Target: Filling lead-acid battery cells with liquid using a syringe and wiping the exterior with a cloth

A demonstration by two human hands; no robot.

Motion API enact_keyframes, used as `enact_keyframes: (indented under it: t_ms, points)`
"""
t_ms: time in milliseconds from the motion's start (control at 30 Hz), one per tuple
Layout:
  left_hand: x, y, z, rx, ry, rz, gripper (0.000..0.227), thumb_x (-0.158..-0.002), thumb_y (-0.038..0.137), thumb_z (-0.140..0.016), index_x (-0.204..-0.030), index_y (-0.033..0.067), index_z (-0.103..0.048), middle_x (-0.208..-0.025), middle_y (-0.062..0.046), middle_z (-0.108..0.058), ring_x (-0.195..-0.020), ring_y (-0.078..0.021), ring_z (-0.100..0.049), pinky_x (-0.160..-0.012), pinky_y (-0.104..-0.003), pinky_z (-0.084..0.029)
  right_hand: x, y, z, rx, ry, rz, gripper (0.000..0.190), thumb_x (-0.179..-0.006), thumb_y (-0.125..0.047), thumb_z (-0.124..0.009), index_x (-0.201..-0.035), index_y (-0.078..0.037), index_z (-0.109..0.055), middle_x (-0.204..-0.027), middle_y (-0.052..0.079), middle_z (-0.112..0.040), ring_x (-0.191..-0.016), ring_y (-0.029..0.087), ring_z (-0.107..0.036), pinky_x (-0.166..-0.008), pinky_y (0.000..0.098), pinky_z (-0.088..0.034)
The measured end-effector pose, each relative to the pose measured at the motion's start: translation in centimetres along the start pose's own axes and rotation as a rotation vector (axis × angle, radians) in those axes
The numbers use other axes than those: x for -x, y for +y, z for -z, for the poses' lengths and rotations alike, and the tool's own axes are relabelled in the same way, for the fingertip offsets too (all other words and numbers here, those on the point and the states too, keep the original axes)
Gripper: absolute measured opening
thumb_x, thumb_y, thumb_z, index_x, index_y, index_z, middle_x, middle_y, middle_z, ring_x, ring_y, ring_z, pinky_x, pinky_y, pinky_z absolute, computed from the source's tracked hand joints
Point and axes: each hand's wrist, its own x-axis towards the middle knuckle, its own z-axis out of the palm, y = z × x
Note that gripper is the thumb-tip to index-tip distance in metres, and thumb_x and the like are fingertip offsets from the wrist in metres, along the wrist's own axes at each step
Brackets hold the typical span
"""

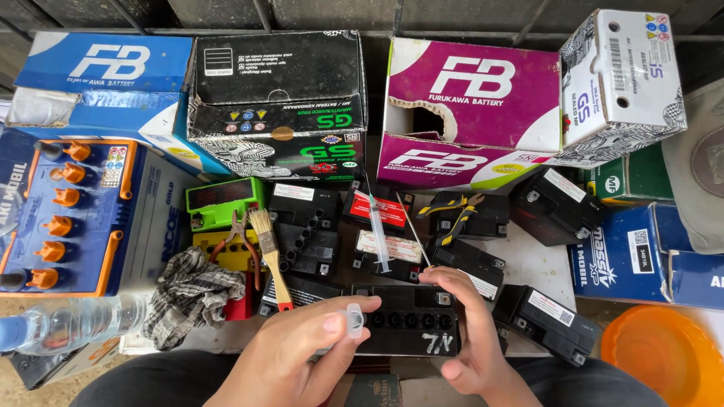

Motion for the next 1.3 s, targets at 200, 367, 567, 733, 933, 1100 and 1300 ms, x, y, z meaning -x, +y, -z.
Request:
enact_keyframes:
  t_ms: [200, 367, 567, 733, 933, 1100, 1300]
  points:
    - [0.1, -0.3, -0.2, -0.019, 0.001, 0.034, 0.038, -0.102, 0.006, -0.06, -0.134, 0.0172, -0.041, -0.117, -0.023, -0.077, -0.103, -0.0305, -0.084, -0.087, -0.037, -0.069, 0.2, 0.7, 0.1, -0.02, -0.066, -0.028, 0.093, -0.092, -0.074, -0.065, -0.15, -0.007, -0.037, -0.142, 0.023, -0.056, -0.136, 0.037, -0.056, -0.115, 0.0486, -0.046]
    - [-0.2, -0.3, 0.0, 0.003, -0.025, 0.012, 0.042, -0.104, 0.005, -0.058, -0.138, 0.021, -0.038, -0.119, -0.023, -0.076, -0.1, -0.0305, -0.084, -0.087, -0.035, -0.067, 1.0, 1.5, 0.1, -0.056, -0.116, -0.107, 0.11, -0.075, -0.054, -0.088, -0.156, -0.01, -0.029, -0.153, 0.029, -0.047, -0.146, 0.041, -0.049, -0.121, 0.0529, -0.038]
    - [-0.1, -0.3, -0.1, -0.004, -0.002, 0.019, 0.047, -0.104, 0.005, -0.058, -0.141, 0.0232, -0.034, -0.116, -0.02, -0.077, -0.095, -0.0271, -0.083, -0.086, -0.034, -0.068, 0.8, 1.1, 0.1, -0.013, -0.123, -0.173, 0.115, -0.068, -0.031, -0.098, -0.157, -0.015, -0.027, -0.153, 0.027, -0.051, -0.145, 0.039, -0.052, -0.12, 0.0495, -0.04]
    - [-0.3, -0.1, -0.3, -0.008, 0.004, 0.025, 0.039, -0.103, 0.005, -0.058, -0.135, 0.0212, -0.04, -0.112, -0.02, -0.077, -0.096, -0.0271, -0.084, -0.085, -0.035, -0.069, 0.6, 1.1, 0.2, 0.006, -0.126, -0.163, 0.112, -0.069, -0.033, -0.098, -0.157, -0.016, -0.03, -0.151, 0.023, -0.055, -0.144, 0.037, -0.054, -0.12, 0.0488, -0.04]
    - [-0.2, -0.1, -0.6, -0.018, 0.062, -0.017, 0.047, -0.104, 0.003, -0.06, -0.141, 0.0246, -0.039, -0.109, -0.013, -0.078, -0.1, -0.026, -0.086, -0.087, -0.036, -0.072, 0.7, 1.4, 0.1, 0.012, -0.113, -0.152, 0.112, -0.067, -0.035, -0.098, -0.155, -0.014, -0.032, -0.149, 0.023, -0.057, -0.141, 0.036, -0.057, -0.119, 0.0482, -0.042]
    - [-0.4, 0.2, -0.5, 0.009, 0.072, 0.007, 0.036, -0.102, 0.003, -0.06, -0.131, 0.0199, -0.047, -0.109, -0.016, -0.078, -0.099, -0.0265, -0.085, -0.084, -0.036, -0.072, 0.6, 1.4, 0.1, 0.001, -0.108, -0.138, 0.111, -0.067, -0.035, -0.098, -0.154, -0.013, -0.033, -0.147, 0.024, -0.058, -0.14, 0.037, -0.059, -0.118, 0.0489, -0.045]
    - [-0.8, 0.6, -0.4, 0.072, 0.037, 0.0, 0.033, -0.102, 0.001, -0.058, -0.127, 0.0161, -0.044, -0.104, -0.019, -0.075, -0.1, -0.0318, -0.085, -0.086, -0.04, -0.071, 0.5, 1.4, 0.0, -0.042, -0.106, -0.135, 0.11, -0.067, -0.031, -0.099, -0.154, -0.013, -0.034, -0.147, 0.025, -0.057, -0.141, 0.037, -0.057, -0.119, 0.0496, -0.046]
